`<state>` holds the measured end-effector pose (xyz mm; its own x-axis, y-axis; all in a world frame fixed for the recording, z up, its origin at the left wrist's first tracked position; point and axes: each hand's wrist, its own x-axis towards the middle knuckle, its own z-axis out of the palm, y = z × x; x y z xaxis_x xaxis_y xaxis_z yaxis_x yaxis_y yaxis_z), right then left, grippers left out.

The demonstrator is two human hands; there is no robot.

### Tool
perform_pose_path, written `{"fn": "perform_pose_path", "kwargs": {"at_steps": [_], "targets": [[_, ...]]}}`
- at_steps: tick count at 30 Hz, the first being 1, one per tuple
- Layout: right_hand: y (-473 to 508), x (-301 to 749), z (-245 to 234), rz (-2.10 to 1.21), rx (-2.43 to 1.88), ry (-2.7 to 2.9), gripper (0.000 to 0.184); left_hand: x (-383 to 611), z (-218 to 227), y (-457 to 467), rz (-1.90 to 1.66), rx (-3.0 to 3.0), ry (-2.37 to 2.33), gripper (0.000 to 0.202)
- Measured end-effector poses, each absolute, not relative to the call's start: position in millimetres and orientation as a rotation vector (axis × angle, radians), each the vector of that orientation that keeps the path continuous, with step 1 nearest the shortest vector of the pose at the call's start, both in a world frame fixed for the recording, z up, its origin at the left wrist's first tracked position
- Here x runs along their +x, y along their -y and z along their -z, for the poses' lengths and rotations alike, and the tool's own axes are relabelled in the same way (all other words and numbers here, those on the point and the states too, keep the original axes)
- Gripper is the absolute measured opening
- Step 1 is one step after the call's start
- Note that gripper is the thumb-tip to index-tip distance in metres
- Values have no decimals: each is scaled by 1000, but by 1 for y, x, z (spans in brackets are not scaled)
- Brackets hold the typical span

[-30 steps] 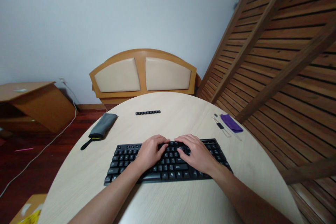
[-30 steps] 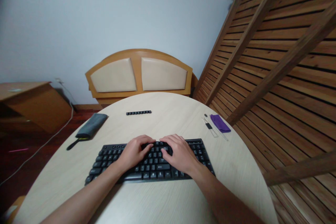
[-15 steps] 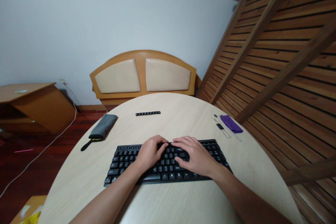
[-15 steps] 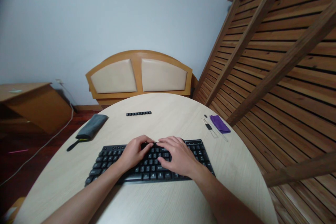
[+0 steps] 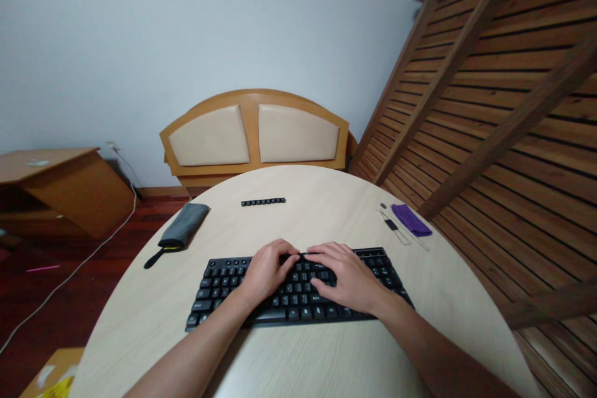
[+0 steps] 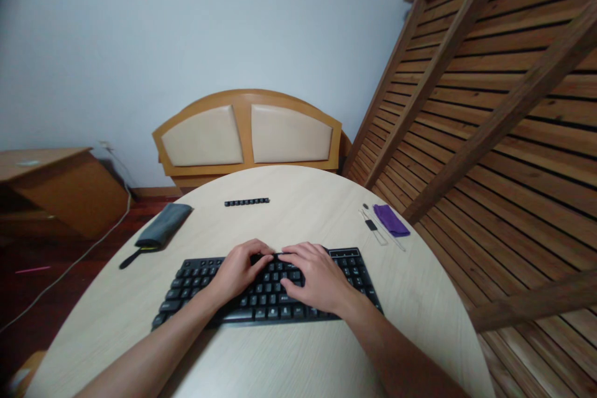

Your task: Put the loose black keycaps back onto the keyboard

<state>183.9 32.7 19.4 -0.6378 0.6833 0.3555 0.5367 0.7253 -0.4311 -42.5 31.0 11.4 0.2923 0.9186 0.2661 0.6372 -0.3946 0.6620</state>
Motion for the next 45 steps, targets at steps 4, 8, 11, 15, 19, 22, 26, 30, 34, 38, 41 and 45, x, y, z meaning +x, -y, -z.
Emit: {"fn": "perform_pose_path", "kwargs": {"at_steps": [4, 8, 11, 15, 19, 22, 26, 30, 34, 38, 41, 45], "targets": [[-33, 184, -18, -378, -911, 2419, 45, -43, -10, -32, -883, 2103, -1380, 18], [-33, 184, -18, -388, -906, 2418, 45, -42, -9, -32, -869, 2092, -1400, 16], [-32, 184, -19, -397, -906, 2423, 46, -42, -10, -30, -839, 2151, -1424, 16], [-32, 184, -21, -403, -915, 2436, 47, -42, -10, -29, -838, 2159, -1409, 17], [-32, 186, -21, -396, -865, 2498, 58, -42, -9, -28, -866, 2158, -1400, 16], [-33, 187, -21, -381, -804, 2554, 68, -41, -9, -28, -898, 2152, -1412, 16], [-34, 188, -19, -370, -802, 2582, 66, -39, -11, -27, -876, 2159, -1440, 16], [-37, 190, -19, -388, -807, 2597, 58, -37, -14, -24, -863, 2190, -1489, 17], [-42, 197, -21, -428, -811, 2617, 50, -38, -20, -22, -779, 2231, -1612, 17], [-45, 210, -25, -443, -866, 2609, 47, -51, -28, -27, -675, 2200, -1818, 20], [-45, 217, -29, -426, -935, 2568, 44, -66, -28, -35, -615, 2152, -1967, 27], [-44, 222, -33, -370, -1038, 2532, 47, -89, -17, -49, -587, 2083, -2073, 32]]}}
